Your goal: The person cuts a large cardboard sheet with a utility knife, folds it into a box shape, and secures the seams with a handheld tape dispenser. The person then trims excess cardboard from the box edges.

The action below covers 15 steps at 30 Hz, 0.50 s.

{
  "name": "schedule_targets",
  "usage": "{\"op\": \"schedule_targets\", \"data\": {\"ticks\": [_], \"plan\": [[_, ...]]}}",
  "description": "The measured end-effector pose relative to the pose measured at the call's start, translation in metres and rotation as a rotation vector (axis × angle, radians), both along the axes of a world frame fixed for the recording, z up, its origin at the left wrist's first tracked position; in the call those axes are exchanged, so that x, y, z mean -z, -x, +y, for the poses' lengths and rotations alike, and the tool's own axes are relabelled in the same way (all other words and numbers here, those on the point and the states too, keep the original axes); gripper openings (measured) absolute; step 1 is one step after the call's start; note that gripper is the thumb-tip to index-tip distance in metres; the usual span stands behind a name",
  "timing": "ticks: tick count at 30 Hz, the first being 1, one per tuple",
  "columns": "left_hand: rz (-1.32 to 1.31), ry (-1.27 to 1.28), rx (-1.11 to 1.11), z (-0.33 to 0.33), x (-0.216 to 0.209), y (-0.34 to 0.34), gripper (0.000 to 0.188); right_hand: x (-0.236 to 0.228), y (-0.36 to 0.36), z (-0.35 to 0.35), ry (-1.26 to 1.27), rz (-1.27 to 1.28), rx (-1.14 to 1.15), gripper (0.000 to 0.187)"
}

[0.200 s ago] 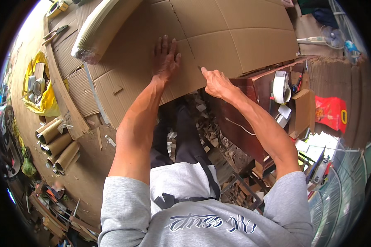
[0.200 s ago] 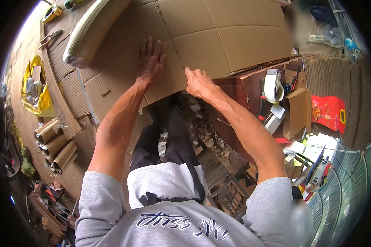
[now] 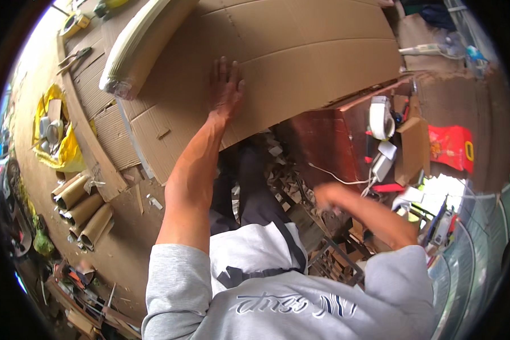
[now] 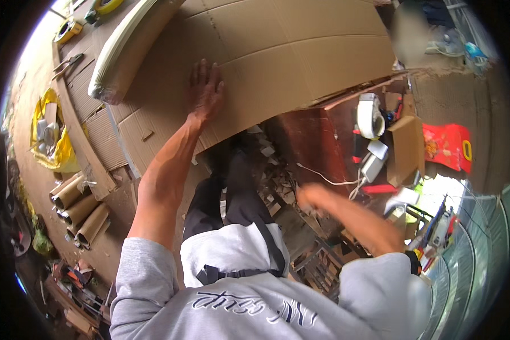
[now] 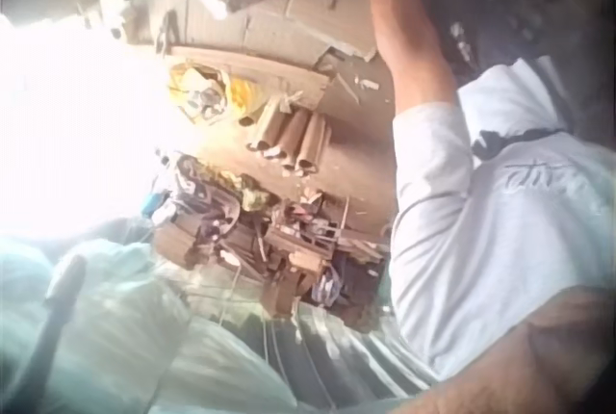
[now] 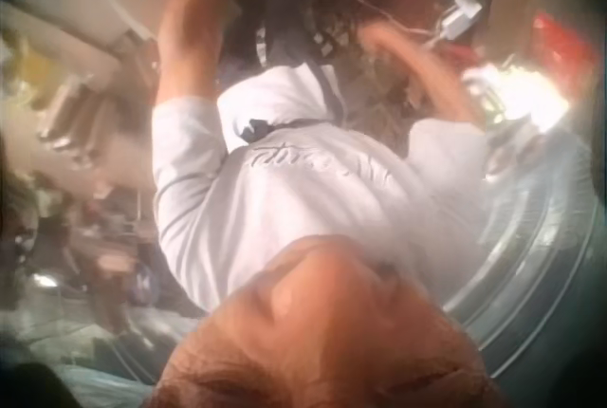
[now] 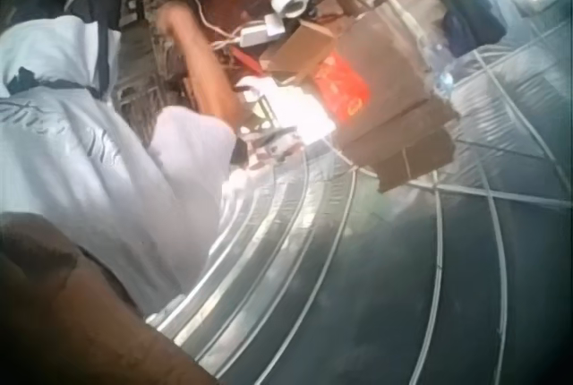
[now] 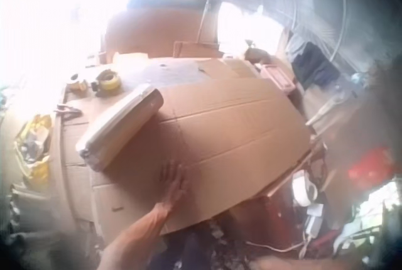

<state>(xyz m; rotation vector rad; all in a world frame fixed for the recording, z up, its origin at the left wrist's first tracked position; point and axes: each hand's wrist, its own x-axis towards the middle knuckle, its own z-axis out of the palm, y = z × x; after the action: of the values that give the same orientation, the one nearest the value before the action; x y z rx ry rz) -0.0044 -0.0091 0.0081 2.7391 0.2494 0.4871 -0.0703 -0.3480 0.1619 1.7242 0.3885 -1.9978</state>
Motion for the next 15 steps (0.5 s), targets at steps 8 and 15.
{"op": "schedule_targets", "data": {"ticks": [8, 15], "plan": [[0.039, -0.010, -0.016, 0.009, -0.001, -0.007, 0.062, 0.052, 0.081, -0.128, -0.555, -0.672, 0.738, 0.016], [0.297, 0.099, 0.071, 0.009, -0.027, 0.042, 0.081, 0.100, -0.026, 0.032, -0.798, -1.017, 1.631, 0.022]]}}
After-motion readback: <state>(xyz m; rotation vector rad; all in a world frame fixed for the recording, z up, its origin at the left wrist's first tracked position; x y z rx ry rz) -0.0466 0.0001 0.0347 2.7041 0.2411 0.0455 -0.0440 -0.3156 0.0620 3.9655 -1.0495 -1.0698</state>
